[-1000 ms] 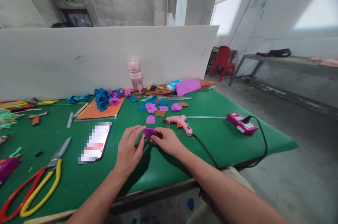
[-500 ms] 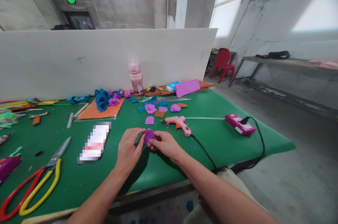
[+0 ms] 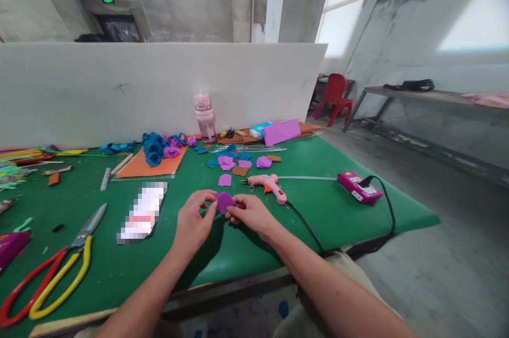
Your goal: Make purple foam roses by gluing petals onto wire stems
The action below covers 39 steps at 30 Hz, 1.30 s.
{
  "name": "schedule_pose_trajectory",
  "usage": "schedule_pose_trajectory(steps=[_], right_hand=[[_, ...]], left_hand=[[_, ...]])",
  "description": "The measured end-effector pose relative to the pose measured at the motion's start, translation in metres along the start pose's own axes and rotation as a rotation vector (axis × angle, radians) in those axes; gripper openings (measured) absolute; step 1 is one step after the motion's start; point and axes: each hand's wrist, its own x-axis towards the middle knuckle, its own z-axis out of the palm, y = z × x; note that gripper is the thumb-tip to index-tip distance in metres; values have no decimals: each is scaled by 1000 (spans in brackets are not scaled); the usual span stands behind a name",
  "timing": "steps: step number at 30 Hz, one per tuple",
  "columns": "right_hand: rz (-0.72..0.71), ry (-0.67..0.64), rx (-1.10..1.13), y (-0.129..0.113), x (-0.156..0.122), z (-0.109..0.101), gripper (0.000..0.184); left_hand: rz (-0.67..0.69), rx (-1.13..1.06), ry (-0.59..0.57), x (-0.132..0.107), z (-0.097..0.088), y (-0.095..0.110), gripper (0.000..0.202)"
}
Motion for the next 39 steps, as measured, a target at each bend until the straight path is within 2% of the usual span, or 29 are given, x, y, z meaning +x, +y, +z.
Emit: schedule_pose_trajectory(steps=[5,10,13,16,18,20,24,27,29,34,37,39], right_hand=[[9,1,-31,-2,2,-4,15],[-2,9,-41,-6,1,-8,16],[-8,16,-52,-10,-2,-12,16],[-30,24,-52,-14,-4,-17,16],[-38,27,-43,-15,-5,-20,17],[-35,28,-31,-14,-5,-23,18],[-27,31,-15,-13,-7,-24,17],[-14,34,-11,-13,-8,-23,17],[-7,24,-11,-13,-9,-22,17],[2,2,-5,-12,-10,-18,15],[-14,45,-4,-11,-8,-19,15],[-15,81,2,-11,-7,-21,15]], left_hand=[[-232,-191,-53,4,1,-9,12],[-348,-501,-37,6,1,-13,12],[-406,-633,20,7,-1,-13,13],[-483,-725,141,8,-4,-17,15],[-530,-720,190,10,-6,-21,17],[-555,-664,187,12,-9,-27,18],[-543,-408,92,17,-14,-36,14],[-397,-81,87,18,-18,-32,17],[-285,18,96,18,-18,-23,22],[-251,-80,-116,11,-9,-3,25],[-241,-84,-84,10,-6,-2,24],[-272,-180,-66,11,-9,-4,22]])
